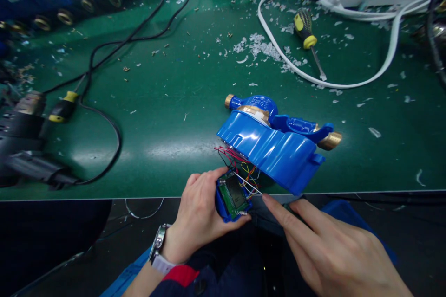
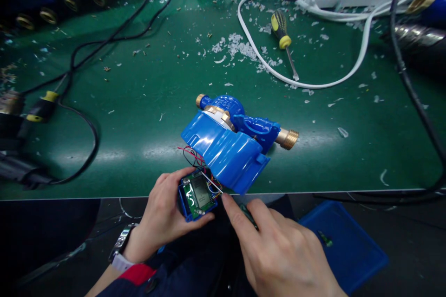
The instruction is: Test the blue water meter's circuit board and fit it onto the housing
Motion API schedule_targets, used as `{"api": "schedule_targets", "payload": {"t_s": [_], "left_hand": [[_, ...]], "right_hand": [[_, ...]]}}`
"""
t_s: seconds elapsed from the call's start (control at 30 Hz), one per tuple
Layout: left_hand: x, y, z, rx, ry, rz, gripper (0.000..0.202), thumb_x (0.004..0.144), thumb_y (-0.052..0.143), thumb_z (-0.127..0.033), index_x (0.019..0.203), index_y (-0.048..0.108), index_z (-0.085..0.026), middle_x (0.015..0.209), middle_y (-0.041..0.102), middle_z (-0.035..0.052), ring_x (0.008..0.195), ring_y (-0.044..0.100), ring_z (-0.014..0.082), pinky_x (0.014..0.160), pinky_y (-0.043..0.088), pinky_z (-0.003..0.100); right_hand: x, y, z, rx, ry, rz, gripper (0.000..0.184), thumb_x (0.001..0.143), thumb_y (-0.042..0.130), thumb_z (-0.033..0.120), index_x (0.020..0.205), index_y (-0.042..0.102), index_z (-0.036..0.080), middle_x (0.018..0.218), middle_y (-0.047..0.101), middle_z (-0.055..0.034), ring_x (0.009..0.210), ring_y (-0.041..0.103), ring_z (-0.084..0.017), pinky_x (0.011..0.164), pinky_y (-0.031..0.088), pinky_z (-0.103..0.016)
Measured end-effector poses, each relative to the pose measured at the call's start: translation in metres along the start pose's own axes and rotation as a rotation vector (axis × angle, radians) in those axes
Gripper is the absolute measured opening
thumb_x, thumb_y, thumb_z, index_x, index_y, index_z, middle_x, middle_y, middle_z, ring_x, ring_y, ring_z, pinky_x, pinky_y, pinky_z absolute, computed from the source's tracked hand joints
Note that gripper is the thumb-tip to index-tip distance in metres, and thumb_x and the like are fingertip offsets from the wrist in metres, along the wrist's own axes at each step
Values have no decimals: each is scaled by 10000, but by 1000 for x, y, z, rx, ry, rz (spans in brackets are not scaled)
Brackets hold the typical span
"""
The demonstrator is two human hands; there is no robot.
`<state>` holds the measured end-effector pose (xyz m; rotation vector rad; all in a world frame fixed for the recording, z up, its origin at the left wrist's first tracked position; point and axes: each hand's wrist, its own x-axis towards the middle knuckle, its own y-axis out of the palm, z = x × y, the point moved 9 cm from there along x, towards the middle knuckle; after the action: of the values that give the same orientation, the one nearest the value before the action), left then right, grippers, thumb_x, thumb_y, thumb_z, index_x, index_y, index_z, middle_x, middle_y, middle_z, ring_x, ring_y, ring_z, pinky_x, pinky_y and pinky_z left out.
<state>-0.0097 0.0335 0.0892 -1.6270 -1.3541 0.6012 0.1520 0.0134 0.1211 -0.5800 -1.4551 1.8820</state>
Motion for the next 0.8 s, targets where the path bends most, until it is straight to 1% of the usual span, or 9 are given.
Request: {"api": "schedule_targets", "payload": {"t_s": [0.07,0.2,0.37,0.47,0.63,0.8], "left_hand": [[0,0,0,-3,-2,4,726,758,722,-585,1249,435,-133,1025,706,168,864,704,312,739,526,450],[1,-1,-1,-2,2,6,696,767,718,-560,1245,433,-143,1037,708,166,865,704,307,734,530,449],[2,-2,-2,-14,11,0,683,749,734,-503,1243,436,-138,1014,714,161,841,706,308,730,530,455],[2,-1,0,-19,2,12,689,738,737,-504,1247,431,-156,1009,715,148,833,705,299,731,530,450],[3,-1,0,-22,3,6,692,726,739,-502,1240,424,-163,1005,714,143,829,707,294,726,529,445],[3,-1,0,-31,8,9,687,726,735,-495,1240,423,-163,982,718,131,811,705,288,722,527,441]], "right_hand": [[1,-2,1,-8,6,-3,527,917,408,41,1420,494,170,1044,650,-53,572,644,-157,444,512,-301],[3,-2,2,-26,-8,37,564,884,412,27,1428,483,157,1047,648,-54,567,646,-146,434,506,-293],[2,-5,0,5,-67,85,568,886,408,22,1431,470,169,947,634,-19,538,629,-140,421,495,-292],[3,-10,-2,8,-81,66,548,901,392,27,1425,472,167,980,644,-34,559,640,-147,441,507,-292],[7,-8,-1,-2,-110,82,551,899,396,28,1426,468,168,1006,653,-47,623,674,-169,455,536,-293],[11,-14,1,-11,-98,12,530,847,378,8,1329,552,139,965,679,-68,519,644,-178,400,522,-303]]}}
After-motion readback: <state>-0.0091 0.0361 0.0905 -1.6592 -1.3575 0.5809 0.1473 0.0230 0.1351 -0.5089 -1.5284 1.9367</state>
